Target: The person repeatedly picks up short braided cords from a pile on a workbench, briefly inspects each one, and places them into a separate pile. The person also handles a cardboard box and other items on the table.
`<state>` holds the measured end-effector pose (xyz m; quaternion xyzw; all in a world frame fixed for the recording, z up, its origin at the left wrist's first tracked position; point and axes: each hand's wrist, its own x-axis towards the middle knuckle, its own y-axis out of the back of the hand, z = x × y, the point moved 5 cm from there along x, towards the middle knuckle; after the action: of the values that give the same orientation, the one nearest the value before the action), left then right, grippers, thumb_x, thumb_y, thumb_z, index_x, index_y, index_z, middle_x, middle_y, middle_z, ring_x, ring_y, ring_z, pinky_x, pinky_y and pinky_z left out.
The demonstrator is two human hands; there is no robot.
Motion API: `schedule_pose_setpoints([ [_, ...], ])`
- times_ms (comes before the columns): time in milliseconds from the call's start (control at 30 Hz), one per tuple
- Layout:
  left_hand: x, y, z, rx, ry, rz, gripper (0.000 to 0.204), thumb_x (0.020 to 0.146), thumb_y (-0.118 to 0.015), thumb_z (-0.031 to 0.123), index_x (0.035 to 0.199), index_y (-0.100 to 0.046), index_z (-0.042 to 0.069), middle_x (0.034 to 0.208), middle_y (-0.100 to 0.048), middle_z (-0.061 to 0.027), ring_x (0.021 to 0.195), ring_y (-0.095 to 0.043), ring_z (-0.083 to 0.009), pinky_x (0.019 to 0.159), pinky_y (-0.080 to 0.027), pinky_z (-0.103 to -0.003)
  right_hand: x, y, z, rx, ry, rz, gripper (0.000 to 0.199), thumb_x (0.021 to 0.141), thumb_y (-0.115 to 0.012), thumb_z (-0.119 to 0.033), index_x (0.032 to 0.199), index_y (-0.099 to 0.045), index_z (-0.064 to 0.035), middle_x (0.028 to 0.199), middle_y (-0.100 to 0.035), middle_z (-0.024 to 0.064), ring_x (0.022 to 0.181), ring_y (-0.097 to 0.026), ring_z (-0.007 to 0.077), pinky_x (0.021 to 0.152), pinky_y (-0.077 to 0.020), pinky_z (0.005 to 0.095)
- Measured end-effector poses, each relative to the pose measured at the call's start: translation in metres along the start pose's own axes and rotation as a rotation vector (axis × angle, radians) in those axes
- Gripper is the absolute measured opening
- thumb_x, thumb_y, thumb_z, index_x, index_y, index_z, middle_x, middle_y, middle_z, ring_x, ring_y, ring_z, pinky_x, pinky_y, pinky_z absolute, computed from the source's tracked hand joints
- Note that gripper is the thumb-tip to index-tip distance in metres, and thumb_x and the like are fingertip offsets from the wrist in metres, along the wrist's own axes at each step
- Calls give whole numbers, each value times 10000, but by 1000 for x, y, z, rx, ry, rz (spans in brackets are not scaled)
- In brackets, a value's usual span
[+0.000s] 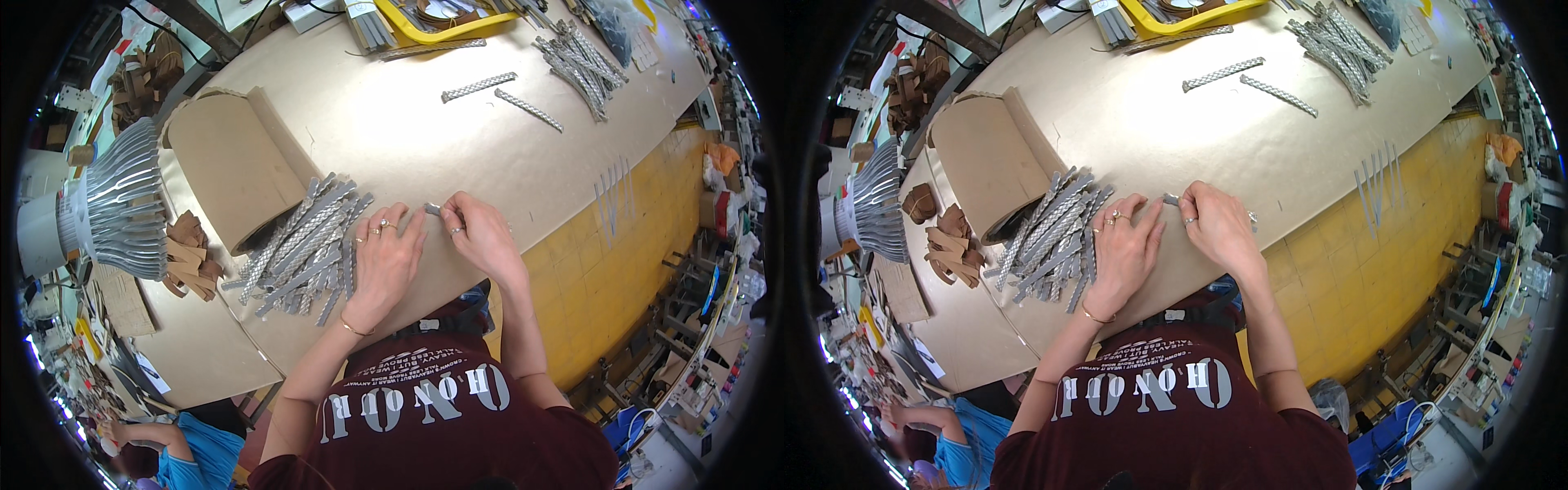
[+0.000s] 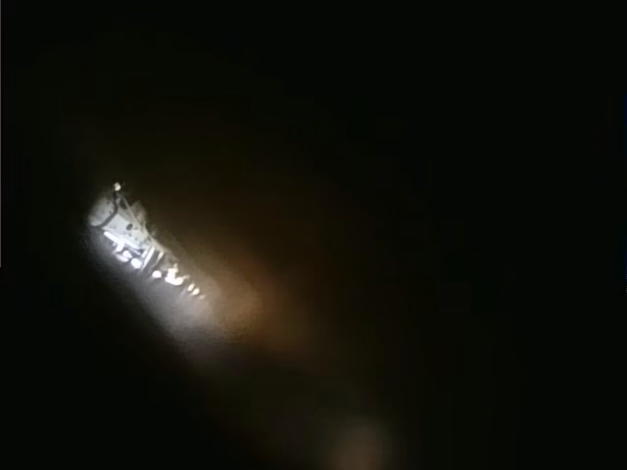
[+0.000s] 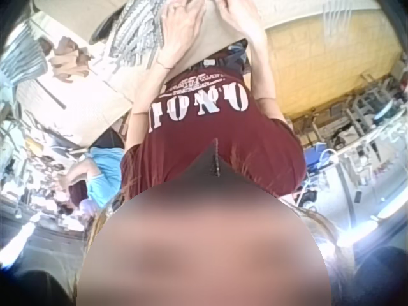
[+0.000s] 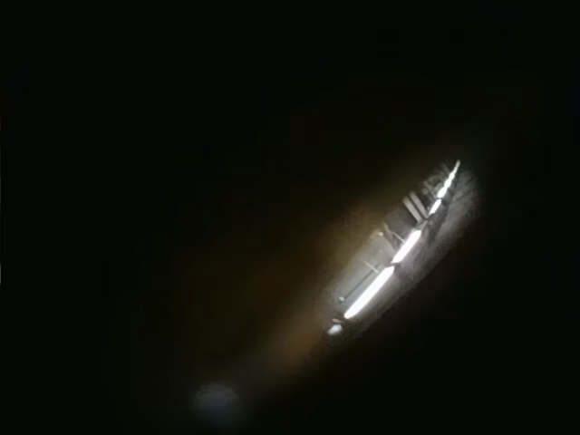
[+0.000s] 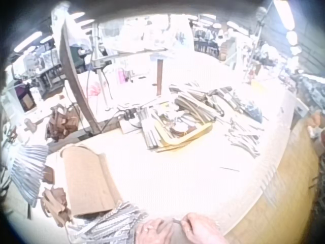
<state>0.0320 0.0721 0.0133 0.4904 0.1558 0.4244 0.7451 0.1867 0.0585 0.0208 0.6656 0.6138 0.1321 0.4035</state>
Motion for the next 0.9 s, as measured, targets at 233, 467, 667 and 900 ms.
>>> schedule_pose_setpoints([
  [233, 0, -2, 5, 93, -41, -11, 376, 897, -655, 224, 1258, -638, 121, 1162, -572, -96, 1096, -532, -259, 960, -352, -424, 1, 0, -1, 6, 2, 6, 180, 931, -569, -149, 875, -610, 16, 789, -653, 217, 773, -638, 401, 713, -487, 473],
  [467, -1, -9, 9, 203, -73, -3, 417, 887, -661, 248, 1280, -616, 115, 1173, -570, -92, 1083, -533, -248, 941, -363, -419, -2, 3, 0, 61, 4, 36, 207, 938, -585, -159, 861, -623, 28, 781, -651, 220, 768, -639, 399, 712, -488, 467],
  [667, -5, -20, 20, 521, -153, -43, 436, 917, -606, 236, 1309, -579, 46, 1180, -569, -86, 1072, -547, -229, 973, -392, -415, -11, 12, 7, 29, -88, -9, 222, 946, -596, -171, 865, -634, 32, 748, -643, 224, 749, -638, 395, 709, -486, 457],
  [900, -6, -21, 26, 608, -162, -136, 500, 903, -546, 184, 1366, -518, 0, 1220, -550, -99, 1134, -529, -238, 1043, -362, -432, -8, 12, 7, 47, -47, 38, 182, 917, -619, -147, 885, -639, 32, 632, -562, 171, 560, -537, 258, 573, -430, 390],
])
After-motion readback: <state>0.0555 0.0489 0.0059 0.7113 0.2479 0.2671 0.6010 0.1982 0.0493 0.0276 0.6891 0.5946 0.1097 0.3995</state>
